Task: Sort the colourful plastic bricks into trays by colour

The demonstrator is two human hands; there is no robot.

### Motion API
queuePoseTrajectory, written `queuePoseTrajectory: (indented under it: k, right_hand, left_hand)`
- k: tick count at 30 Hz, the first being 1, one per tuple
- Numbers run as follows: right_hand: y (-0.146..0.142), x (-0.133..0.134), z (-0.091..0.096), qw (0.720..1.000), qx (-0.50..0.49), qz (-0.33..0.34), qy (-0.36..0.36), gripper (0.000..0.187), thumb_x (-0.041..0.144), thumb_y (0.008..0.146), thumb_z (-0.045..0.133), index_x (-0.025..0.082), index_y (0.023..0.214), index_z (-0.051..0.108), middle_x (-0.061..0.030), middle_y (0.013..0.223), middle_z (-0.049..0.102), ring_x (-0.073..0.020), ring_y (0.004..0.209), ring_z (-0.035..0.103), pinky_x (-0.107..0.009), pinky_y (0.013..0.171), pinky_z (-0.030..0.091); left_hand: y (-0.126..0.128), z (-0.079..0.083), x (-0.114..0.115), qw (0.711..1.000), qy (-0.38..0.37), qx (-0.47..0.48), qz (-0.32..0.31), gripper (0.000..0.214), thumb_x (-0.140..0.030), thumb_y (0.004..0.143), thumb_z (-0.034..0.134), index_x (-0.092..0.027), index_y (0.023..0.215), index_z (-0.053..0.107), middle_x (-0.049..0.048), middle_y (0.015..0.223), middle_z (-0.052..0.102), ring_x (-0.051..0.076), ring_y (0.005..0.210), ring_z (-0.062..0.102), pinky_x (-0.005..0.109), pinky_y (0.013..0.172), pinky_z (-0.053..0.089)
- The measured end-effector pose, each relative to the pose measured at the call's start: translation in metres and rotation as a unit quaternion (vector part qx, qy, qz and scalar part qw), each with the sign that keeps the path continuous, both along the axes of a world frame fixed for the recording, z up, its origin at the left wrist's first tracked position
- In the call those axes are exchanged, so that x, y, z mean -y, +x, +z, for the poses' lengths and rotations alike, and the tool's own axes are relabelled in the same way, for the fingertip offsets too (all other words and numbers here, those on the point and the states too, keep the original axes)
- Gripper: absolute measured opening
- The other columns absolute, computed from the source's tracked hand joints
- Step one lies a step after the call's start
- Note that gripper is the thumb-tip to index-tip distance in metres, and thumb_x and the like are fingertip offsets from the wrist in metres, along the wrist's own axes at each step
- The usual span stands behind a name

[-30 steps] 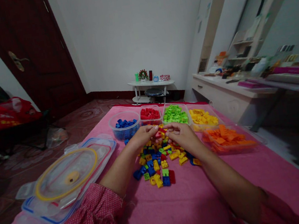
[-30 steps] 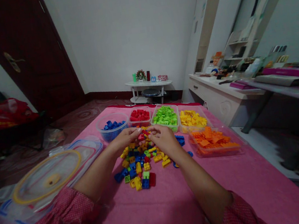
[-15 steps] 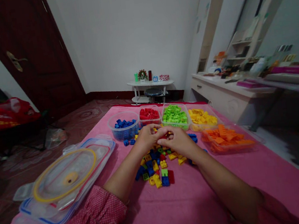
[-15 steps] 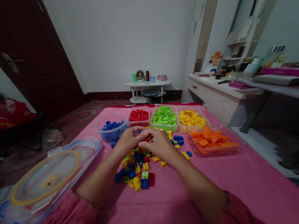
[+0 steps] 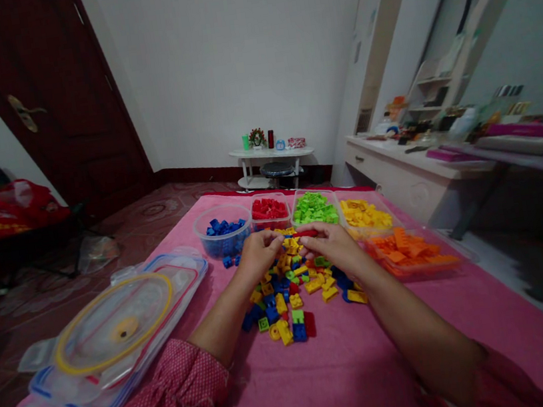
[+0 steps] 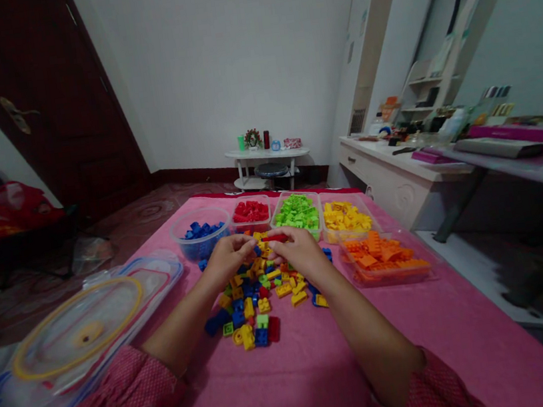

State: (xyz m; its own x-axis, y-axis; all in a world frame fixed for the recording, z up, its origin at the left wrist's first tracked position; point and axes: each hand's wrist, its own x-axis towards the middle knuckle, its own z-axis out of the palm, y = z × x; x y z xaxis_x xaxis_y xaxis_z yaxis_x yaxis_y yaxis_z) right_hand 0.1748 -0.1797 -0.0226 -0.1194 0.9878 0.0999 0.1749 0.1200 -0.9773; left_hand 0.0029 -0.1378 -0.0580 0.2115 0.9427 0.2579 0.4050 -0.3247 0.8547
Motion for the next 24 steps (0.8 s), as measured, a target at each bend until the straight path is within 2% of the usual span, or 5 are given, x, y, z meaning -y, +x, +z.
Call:
queuePoseTrajectory:
  k: [9, 14, 17, 20, 24]
  right_hand:
    - [-0.009, -0.035, 0.001, 0.991, 0.074, 0.072, -0.084, 0.017, 0.012, 0.078, 0.057, 0.012, 0.094, 0.063, -0.0001, 0.061, 0.065, -0.0085, 0.052, 0.06, -0.017, 0.048, 0.049]
    - [-0.028, -0.091, 0.032, 0.976, 0.213, 0.003, 0.052, 0.016, 0.011, 0.072, 0.063, 0.011, 0.087, 0.067, -0.0041, 0.064, 0.067, -0.0154, 0.06, 0.064, -0.027, 0.059, 0.053]
    - [-0.035, -0.112, 0.045, 0.964, 0.234, -0.061, 0.112, 0.045, 0.01, 0.065, 0.068, 0.011, 0.109, 0.062, -0.0094, 0.093, 0.069, -0.0193, 0.084, 0.064, -0.032, 0.078, 0.051]
    - [-0.036, -0.109, 0.045, 0.941, 0.284, -0.092, 0.16, 0.056, 0.012, 0.066, 0.067, 0.011, 0.12, 0.056, -0.0123, 0.106, 0.065, -0.0197, 0.089, 0.062, -0.033, 0.082, 0.048]
    - [-0.036, -0.074, 0.025, 0.923, 0.341, 0.016, 0.18, 0.021, 0.013, 0.07, 0.06, 0.015, 0.089, 0.07, -0.0048, 0.083, 0.071, -0.016, 0.073, 0.063, -0.026, 0.071, 0.048]
  left_hand:
    - [-0.012, -0.01, -0.008, 0.991, 0.068, -0.081, 0.081, 0.024, -0.027, 0.079, 0.051, -0.015, 0.085, 0.07, 0.0049, 0.078, 0.07, 0.015, 0.071, 0.061, 0.022, 0.063, 0.041]
    - [-0.016, -0.01, -0.009, 0.987, 0.058, -0.116, 0.094, 0.021, -0.026, 0.078, 0.052, -0.017, 0.084, 0.07, 0.0045, 0.08, 0.07, 0.016, 0.072, 0.061, 0.024, 0.064, 0.039]
    - [-0.019, -0.009, -0.008, 0.984, 0.058, -0.141, 0.097, 0.02, -0.025, 0.078, 0.052, -0.018, 0.084, 0.07, 0.0045, 0.08, 0.07, 0.016, 0.071, 0.06, 0.023, 0.063, 0.038]
    - [-0.021, -0.007, -0.008, 0.982, 0.061, -0.155, 0.091, 0.021, -0.023, 0.077, 0.052, -0.019, 0.085, 0.07, 0.0044, 0.08, 0.069, 0.016, 0.07, 0.059, 0.023, 0.062, 0.038]
    - [-0.025, -0.005, -0.011, 0.982, 0.051, -0.16, 0.089, 0.021, -0.023, 0.077, 0.052, -0.018, 0.086, 0.071, 0.005, 0.08, 0.069, 0.016, 0.072, 0.059, 0.023, 0.063, 0.039]
